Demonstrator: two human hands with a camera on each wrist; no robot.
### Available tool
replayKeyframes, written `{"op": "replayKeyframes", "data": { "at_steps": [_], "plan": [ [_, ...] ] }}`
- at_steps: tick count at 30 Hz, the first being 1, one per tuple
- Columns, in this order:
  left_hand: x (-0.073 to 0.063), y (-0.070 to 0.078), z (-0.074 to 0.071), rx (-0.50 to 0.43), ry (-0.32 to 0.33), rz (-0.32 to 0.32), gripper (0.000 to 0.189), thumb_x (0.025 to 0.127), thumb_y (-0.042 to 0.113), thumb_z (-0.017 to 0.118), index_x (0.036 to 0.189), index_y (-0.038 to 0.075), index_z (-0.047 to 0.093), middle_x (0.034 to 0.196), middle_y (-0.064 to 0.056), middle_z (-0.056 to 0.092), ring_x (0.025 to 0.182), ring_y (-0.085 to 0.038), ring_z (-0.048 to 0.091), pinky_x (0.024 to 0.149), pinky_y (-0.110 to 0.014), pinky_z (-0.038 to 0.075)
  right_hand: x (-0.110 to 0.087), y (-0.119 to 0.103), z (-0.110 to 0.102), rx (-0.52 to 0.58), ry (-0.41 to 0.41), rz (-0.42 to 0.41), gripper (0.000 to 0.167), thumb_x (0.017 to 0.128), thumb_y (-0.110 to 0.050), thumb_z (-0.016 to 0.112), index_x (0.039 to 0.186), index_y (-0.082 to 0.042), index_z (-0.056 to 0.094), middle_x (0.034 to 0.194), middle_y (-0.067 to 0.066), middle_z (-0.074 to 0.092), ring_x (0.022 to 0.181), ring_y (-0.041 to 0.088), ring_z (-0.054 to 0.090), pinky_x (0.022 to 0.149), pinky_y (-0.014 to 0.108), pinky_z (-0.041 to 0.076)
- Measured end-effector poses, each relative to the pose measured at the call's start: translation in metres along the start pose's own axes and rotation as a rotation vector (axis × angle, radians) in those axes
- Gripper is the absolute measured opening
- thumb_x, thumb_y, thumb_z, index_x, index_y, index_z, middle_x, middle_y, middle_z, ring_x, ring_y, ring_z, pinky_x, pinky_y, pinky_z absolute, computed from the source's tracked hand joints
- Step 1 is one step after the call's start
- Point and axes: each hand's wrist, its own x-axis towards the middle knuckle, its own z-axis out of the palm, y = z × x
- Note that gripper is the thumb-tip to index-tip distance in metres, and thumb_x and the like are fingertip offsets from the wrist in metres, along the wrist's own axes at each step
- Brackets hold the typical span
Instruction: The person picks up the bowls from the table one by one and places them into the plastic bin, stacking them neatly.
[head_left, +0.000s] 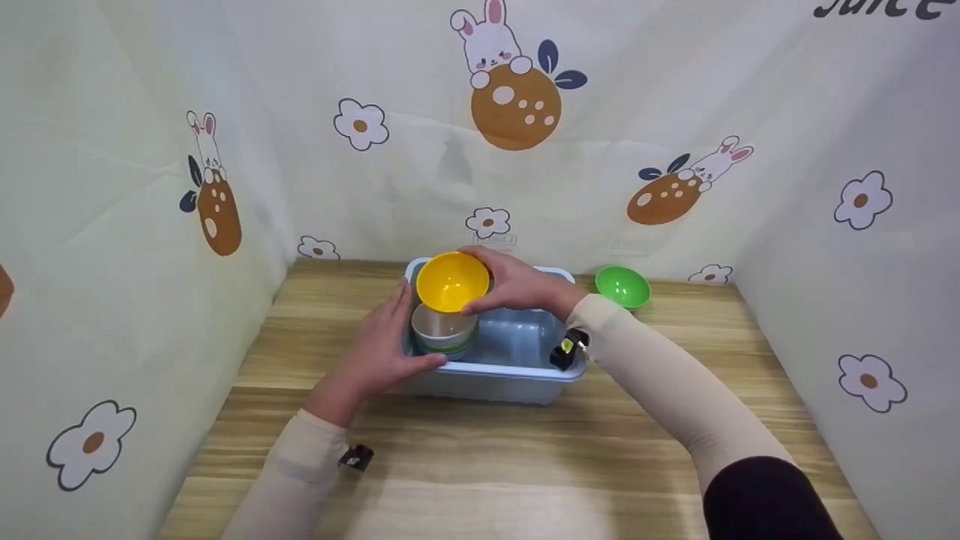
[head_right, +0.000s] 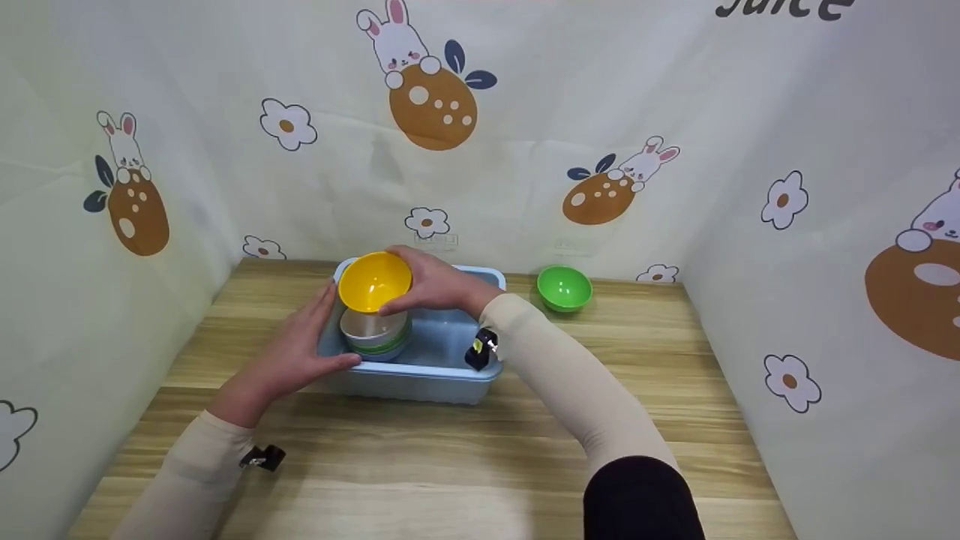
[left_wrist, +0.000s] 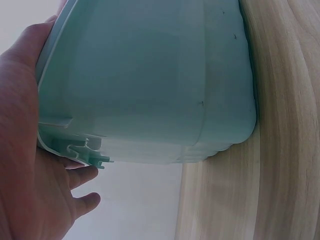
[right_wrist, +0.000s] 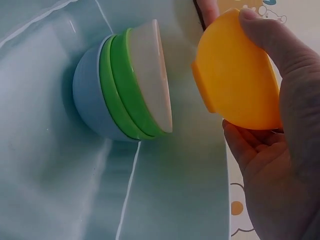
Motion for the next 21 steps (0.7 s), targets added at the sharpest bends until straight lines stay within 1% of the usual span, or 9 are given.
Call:
{"op": "replayKeyframes", "data": {
  "at_steps": [2, 6, 9, 13, 18, 21],
  "plan": [
    [-0.0003, -0.0001, 0.0001, -0.008, 0.004, -0.001, 0.143, 0.076, 0.094, 0.073, 0.18, 0.024, 0.004, 0.187, -0.001, 0.006, 0.166, -0.037, 0.024, 0.129, -0.067, 0.028, 0.0021, 0.001, 0.002, -0.01, -0.007, -0.005, 0.1, 0.089, -0.038, 0.094, 0.169, -0.015, 0.038, 0.156, -0.002, 0.057, 0.134, 0.019, 0.057, 0.121, 0.043, 0.048],
    [-0.0007, -0.0001, 0.0007, -0.017, 0.011, -0.002, 0.142, 0.076, 0.093, 0.075, 0.18, 0.025, 0.005, 0.187, -0.001, 0.008, 0.166, -0.037, 0.026, 0.129, -0.068, 0.029, 0.005, 0.0024, 0.0056, 0.003, -0.029, -0.021, 0.097, 0.09, -0.035, 0.093, 0.168, -0.015, 0.04, 0.155, 0.0, 0.058, 0.134, 0.022, 0.058, 0.12, 0.043, 0.049],
    [-0.0002, -0.0005, 0.0007, -0.006, 0.019, 0.027, 0.143, 0.077, 0.093, 0.073, 0.18, 0.02, 0.006, 0.186, -0.004, 0.009, 0.165, -0.038, 0.026, 0.129, -0.068, 0.028, 0.0061, 0.0028, 0.0067, 0.015, -0.034, -0.019, 0.095, 0.09, -0.034, 0.094, 0.167, -0.016, 0.041, 0.154, 0.0, 0.059, 0.133, 0.023, 0.059, 0.119, 0.043, 0.05],
    [0.0001, -0.0019, 0.0011, 0.009, 0.03, 0.054, 0.143, 0.078, 0.094, 0.071, 0.18, 0.016, 0.007, 0.186, -0.007, 0.011, 0.165, -0.039, 0.027, 0.13, -0.067, 0.026, 0.0077, 0.0038, 0.0075, 0.018, -0.045, 0.0, 0.097, 0.089, -0.035, 0.095, 0.168, -0.017, 0.041, 0.153, -0.001, 0.059, 0.132, 0.022, 0.059, 0.118, 0.041, 0.051],
    [-0.0005, -0.0024, 0.0013, 0.01, 0.019, 0.034, 0.143, 0.077, 0.095, 0.07, 0.18, 0.017, 0.008, 0.186, -0.005, 0.01, 0.166, -0.038, 0.024, 0.131, -0.066, 0.024, 0.0098, 0.0053, 0.0085, 0.002, -0.064, 0.01, 0.098, 0.09, -0.036, 0.094, 0.168, -0.016, 0.041, 0.152, -0.001, 0.06, 0.131, 0.019, 0.06, 0.118, 0.04, 0.051],
    [-0.0005, -0.0023, 0.0015, 0.008, 0.015, 0.033, 0.143, 0.078, 0.095, 0.07, 0.18, 0.016, 0.008, 0.186, -0.005, 0.008, 0.167, -0.037, 0.023, 0.132, -0.066, 0.023, 0.0109, 0.0073, 0.0105, -0.024, -0.073, 0.019, 0.098, 0.089, -0.038, 0.095, 0.168, -0.016, 0.041, 0.151, -0.003, 0.061, 0.13, 0.017, 0.061, 0.117, 0.039, 0.051]
  ]
}}
